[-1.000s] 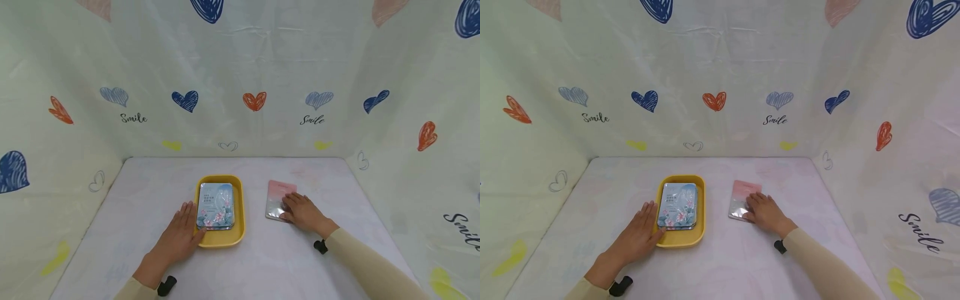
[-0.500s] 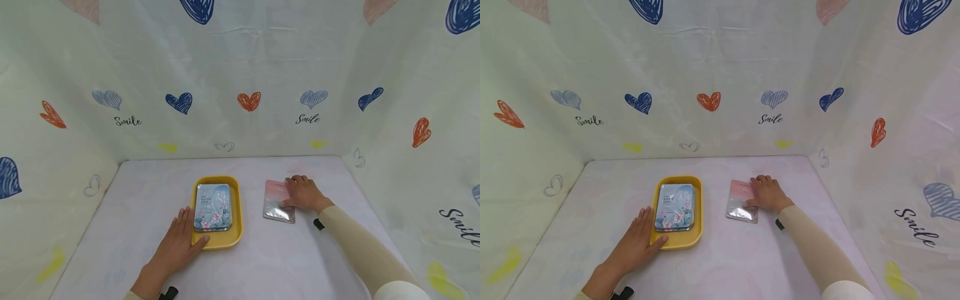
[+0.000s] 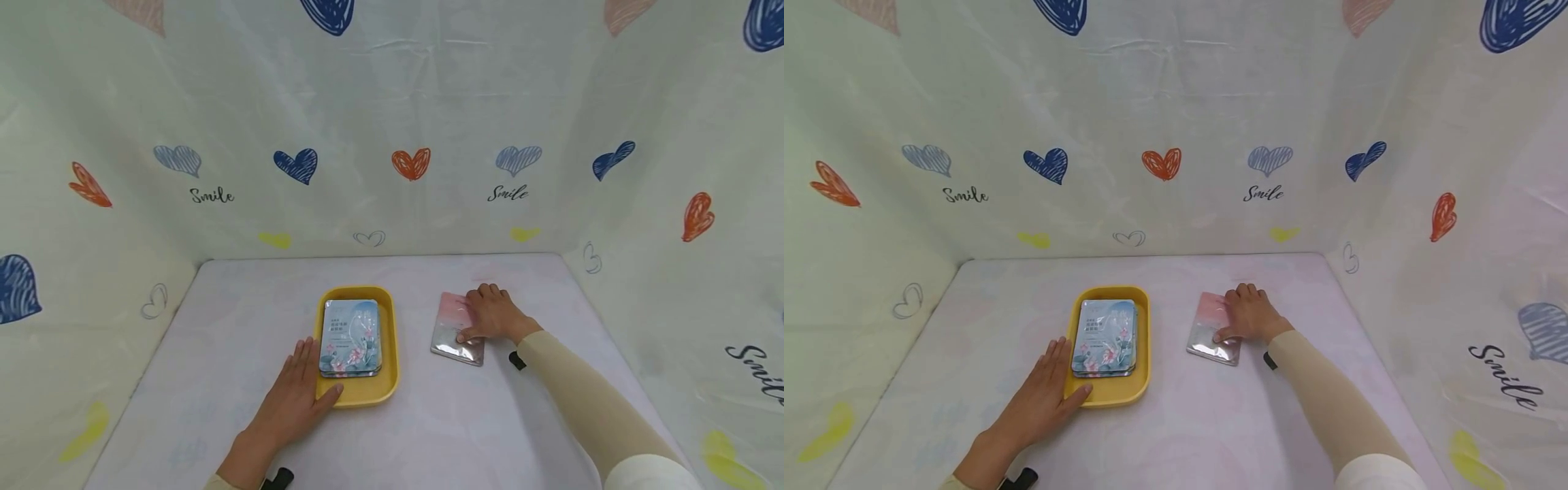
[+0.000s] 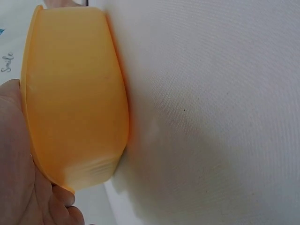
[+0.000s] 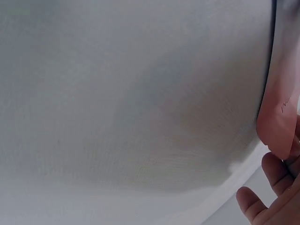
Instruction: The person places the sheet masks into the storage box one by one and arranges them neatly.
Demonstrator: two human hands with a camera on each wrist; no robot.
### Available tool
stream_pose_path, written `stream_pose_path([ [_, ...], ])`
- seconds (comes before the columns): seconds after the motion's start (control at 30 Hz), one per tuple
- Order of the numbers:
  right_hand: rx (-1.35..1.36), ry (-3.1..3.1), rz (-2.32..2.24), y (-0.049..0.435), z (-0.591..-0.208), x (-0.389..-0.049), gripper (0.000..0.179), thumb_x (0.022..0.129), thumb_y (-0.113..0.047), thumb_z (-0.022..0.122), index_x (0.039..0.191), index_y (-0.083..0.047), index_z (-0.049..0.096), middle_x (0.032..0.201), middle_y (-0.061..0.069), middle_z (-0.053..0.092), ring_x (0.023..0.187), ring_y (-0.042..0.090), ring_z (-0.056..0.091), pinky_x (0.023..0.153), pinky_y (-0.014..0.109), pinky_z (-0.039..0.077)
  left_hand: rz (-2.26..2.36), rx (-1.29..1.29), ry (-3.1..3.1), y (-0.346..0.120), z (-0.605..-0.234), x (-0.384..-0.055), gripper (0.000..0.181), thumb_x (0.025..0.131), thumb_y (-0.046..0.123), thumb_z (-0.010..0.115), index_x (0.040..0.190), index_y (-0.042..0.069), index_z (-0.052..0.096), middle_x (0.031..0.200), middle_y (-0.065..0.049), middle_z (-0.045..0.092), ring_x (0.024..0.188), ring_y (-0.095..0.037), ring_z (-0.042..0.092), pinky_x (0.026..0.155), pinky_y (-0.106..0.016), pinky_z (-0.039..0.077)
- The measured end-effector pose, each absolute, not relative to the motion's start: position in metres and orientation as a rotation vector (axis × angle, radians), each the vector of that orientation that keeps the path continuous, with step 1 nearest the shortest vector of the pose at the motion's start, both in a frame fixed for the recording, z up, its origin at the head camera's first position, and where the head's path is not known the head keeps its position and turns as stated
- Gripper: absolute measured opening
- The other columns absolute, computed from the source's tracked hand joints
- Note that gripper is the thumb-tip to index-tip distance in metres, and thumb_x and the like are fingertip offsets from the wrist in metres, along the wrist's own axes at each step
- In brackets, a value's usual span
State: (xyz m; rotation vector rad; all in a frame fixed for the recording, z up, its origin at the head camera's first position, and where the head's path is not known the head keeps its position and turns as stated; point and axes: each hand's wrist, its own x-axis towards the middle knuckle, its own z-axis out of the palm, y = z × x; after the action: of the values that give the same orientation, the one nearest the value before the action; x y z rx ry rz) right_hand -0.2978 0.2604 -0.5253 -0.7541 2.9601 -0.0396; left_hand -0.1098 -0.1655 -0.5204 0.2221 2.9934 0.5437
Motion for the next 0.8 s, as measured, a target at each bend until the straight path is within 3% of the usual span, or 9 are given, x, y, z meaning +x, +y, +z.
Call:
stream_pose_path([
  [0.17, -0.746, 2.977, -0.014, 0.259, -0.526, -0.297, 0.103, 0.073, -0.079, 0.080, 0.138, -0.004, 0.050, 0.133, 0.022, 0.053, 0.126, 0.043, 0.048, 0.101, 0.061, 0.046, 0.540, 0.231, 2.997, -0.166, -0.521, -0.111, 0.099, 0.104, 0.057, 0.058, 0.167, -0.005, 0.012, 0.175, -0.025, 0.015, 0.163, -0.041, 0.010, 0.130, -0.058, 0.020],
  [0.53, -0.870, 3.112, 0.018, 0.255, -0.518, -0.296, 0.092, 0.073, -0.070, 0.085, 0.131, -0.008, 0.051, 0.111, 0.012, 0.064, 0.107, 0.036, 0.062, 0.090, 0.054, 0.049, 0.545, 0.239, 3.003, -0.166, -0.521, -0.110, 0.099, 0.104, 0.056, 0.057, 0.167, -0.005, 0.012, 0.175, -0.025, 0.015, 0.163, -0.042, 0.010, 0.130, -0.059, 0.021],
  [0.67, -0.911, 3.149, -0.033, 0.251, -0.512, -0.292, 0.082, 0.078, -0.055, 0.090, 0.131, -0.006, 0.050, 0.109, 0.012, 0.064, 0.102, 0.035, 0.062, 0.089, 0.053, 0.051, 0.548, 0.244, 3.009, -0.166, -0.521, -0.109, 0.098, 0.104, 0.056, 0.057, 0.166, -0.005, 0.012, 0.174, -0.026, 0.016, 0.163, -0.042, 0.011, 0.130, -0.059, 0.021],
  [0.8, -0.960, 3.177, -0.148, 0.248, -0.506, -0.288, 0.065, 0.088, -0.030, 0.087, 0.132, -0.003, 0.048, 0.106, 0.013, 0.060, 0.089, 0.029, 0.061, 0.078, 0.044, 0.058, 0.552, 0.246, 3.010, -0.166, -0.521, -0.109, 0.098, 0.104, 0.055, 0.058, 0.166, -0.006, 0.013, 0.174, -0.027, 0.016, 0.163, -0.043, 0.012, 0.130, -0.059, 0.021],
])
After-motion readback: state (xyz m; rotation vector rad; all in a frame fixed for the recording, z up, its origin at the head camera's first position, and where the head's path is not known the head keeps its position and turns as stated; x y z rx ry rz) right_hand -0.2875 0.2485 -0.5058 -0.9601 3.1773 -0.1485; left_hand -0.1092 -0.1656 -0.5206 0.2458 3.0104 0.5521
